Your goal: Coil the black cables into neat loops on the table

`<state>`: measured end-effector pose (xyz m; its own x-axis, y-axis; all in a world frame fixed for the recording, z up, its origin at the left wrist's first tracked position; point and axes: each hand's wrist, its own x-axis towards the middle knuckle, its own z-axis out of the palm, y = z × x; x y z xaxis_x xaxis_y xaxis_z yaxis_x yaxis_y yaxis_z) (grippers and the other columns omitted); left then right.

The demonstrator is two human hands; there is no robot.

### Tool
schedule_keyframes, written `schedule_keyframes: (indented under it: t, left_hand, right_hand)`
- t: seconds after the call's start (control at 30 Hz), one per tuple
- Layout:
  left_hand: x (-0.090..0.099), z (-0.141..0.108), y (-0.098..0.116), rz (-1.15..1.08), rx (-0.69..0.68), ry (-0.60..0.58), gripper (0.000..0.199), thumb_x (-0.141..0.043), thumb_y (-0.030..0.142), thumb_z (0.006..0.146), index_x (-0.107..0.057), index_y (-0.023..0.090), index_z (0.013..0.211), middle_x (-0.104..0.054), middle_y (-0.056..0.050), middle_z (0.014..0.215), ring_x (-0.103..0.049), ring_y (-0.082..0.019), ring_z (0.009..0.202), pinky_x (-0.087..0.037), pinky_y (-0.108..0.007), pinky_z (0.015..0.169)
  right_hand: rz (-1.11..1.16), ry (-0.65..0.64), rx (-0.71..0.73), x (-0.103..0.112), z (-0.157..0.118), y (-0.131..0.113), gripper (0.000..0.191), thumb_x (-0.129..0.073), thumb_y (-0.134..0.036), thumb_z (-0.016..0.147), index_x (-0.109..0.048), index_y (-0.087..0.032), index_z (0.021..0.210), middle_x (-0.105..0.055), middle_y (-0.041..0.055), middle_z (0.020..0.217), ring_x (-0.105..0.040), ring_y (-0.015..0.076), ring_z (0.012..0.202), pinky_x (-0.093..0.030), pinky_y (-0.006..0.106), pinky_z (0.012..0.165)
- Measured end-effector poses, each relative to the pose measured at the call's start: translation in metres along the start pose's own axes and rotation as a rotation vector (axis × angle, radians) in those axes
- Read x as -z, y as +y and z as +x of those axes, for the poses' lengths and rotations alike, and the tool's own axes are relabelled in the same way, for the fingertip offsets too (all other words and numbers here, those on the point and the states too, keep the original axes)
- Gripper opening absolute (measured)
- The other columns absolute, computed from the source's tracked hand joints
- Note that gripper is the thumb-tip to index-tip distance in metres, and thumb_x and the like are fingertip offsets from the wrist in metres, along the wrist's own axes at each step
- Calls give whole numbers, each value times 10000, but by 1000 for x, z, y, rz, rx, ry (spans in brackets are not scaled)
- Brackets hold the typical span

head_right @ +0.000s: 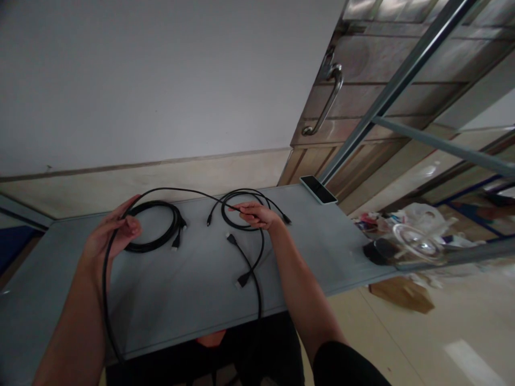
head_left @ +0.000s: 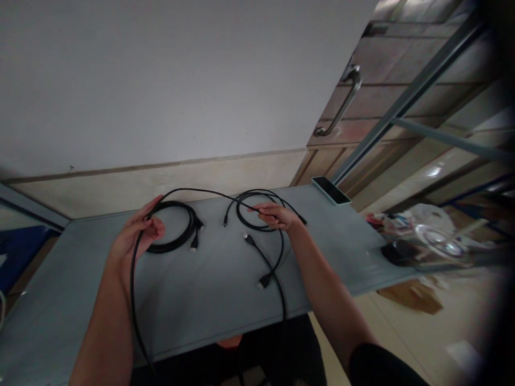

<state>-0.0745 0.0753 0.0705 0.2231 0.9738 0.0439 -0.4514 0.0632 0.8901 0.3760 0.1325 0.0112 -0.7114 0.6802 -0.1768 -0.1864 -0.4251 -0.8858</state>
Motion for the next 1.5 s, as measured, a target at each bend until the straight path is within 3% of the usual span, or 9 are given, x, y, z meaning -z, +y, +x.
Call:
schedule_keyframes:
  t: [0.13,0.27,0.4,0.53,0.63,0.7,0.87,1.33,1.5]
  left_hand:
    - [15,11,-12,27,25,194,171,-755,253,745,-729,135,865,-662,-38,636,-604,-138,558,-490,-234,513]
    - [10,24,-30,111,97,297,224,-740,353,787,-697,134,774,-686,-50,697,-599,-142,512,-475,-242,447]
    - [-24,21,-43,40,232,-36,520,-571,563,883,-699,133,1145,-721,-168,1093,-694,-302,973,-580,-405,739]
    - [-65,8,-68,4,194,-362,595,-581,649,846,-755,96,981,-642,-220,1285,-491,-359,1322,-430,-454,1062]
    - [-86,1,-90,69,337,-400,588,-755,424,799,-598,213,1325,-666,-153,1239,-664,-280,1076,-533,-411,883]
    - [-90,1,-99,187,490,-434,624,-740,411,815,-547,178,1360,-699,-63,791,-654,-161,611,-516,-285,577]
    - [-73,10,-89,279,481,-224,398,-681,474,835,-668,109,993,-278,124,450,-189,-28,330,-144,-180,354]
    - [5,21,-35,179,45,127,224,-735,314,814,-697,129,934,-284,106,474,-201,-23,363,-187,-170,363]
    - [7,18,-34,254,67,95,233,-728,274,818,-706,153,1016,-289,107,463,-222,-29,368,-203,-175,387]
  right_hand:
    - [-6,-85,-81,3,-2,2,385,-621,-252,894,-593,-101,1248,-310,-117,537,-126,22,351,-165,95,246]
    - [-27,-202,-192,1,-1,5,362,-646,-262,881,-631,-79,1193,-316,-112,541,-135,12,345,-171,98,252]
    - [-43,-244,-223,-9,3,4,345,-666,-279,868,-645,-89,1155,-317,-112,540,-143,7,345,-168,89,262]
    - [-77,-178,-183,-29,14,6,334,-663,-300,865,-631,-120,1145,-335,-115,548,-147,9,345,-154,91,259]
    - [-155,-172,-219,-50,23,10,320,-662,-357,873,-635,-128,1095,-347,-115,549,-172,10,343,-152,100,260]
    - [-205,-180,-249,-64,28,12,329,-666,-394,874,-641,-130,1069,-353,-113,556,-187,11,346,-148,105,264]
    - [-176,-104,-156,-67,29,8,391,-666,-427,875,-667,-95,1081,-304,-114,569,-139,14,381,-138,121,271]
    - [-166,94,63,-20,15,3,380,-732,-265,801,-683,-122,1150,-508,-49,638,-299,16,400,-183,123,312]
    - [-277,8,-161,-19,17,5,267,-727,-246,771,-713,-93,990,-497,-71,536,-250,6,341,-164,125,295]
